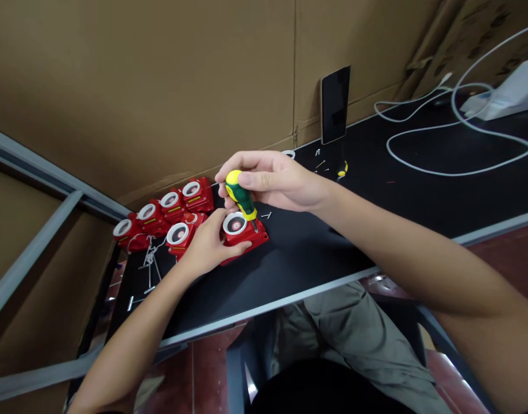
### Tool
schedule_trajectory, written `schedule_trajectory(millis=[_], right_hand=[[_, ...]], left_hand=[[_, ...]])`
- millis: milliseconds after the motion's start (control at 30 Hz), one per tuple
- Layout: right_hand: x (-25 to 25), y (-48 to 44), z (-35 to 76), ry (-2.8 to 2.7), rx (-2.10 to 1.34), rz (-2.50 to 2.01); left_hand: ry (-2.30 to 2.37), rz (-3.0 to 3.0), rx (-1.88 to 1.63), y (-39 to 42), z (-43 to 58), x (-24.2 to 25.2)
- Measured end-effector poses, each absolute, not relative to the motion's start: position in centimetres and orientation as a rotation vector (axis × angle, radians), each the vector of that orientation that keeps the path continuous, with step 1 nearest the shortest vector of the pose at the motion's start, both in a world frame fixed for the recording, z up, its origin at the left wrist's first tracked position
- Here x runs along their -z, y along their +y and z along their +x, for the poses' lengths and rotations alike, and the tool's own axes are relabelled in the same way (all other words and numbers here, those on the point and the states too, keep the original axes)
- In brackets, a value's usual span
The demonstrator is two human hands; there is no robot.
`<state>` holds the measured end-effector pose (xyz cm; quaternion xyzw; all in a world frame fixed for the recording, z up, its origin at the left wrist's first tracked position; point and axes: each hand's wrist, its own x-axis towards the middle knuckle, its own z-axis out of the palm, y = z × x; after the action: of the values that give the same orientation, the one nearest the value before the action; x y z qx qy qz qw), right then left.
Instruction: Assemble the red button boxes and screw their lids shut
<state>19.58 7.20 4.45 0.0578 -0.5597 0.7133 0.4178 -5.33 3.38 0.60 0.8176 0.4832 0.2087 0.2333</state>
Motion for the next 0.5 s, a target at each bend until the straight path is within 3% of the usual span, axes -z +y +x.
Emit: schedule_trajectory(millis=[333,500], right_hand=[[-4.3,7.4,19.1,-1.521,-1.514,0.098],[-3.9,7.1,18.4,-1.487,-1.54,0.087]], left_hand=[[1.347,2.276,-0.566,3.4,-5.4,-0.8],[1.344,2.294,-0.551,3.5,-5.5,-0.8]])
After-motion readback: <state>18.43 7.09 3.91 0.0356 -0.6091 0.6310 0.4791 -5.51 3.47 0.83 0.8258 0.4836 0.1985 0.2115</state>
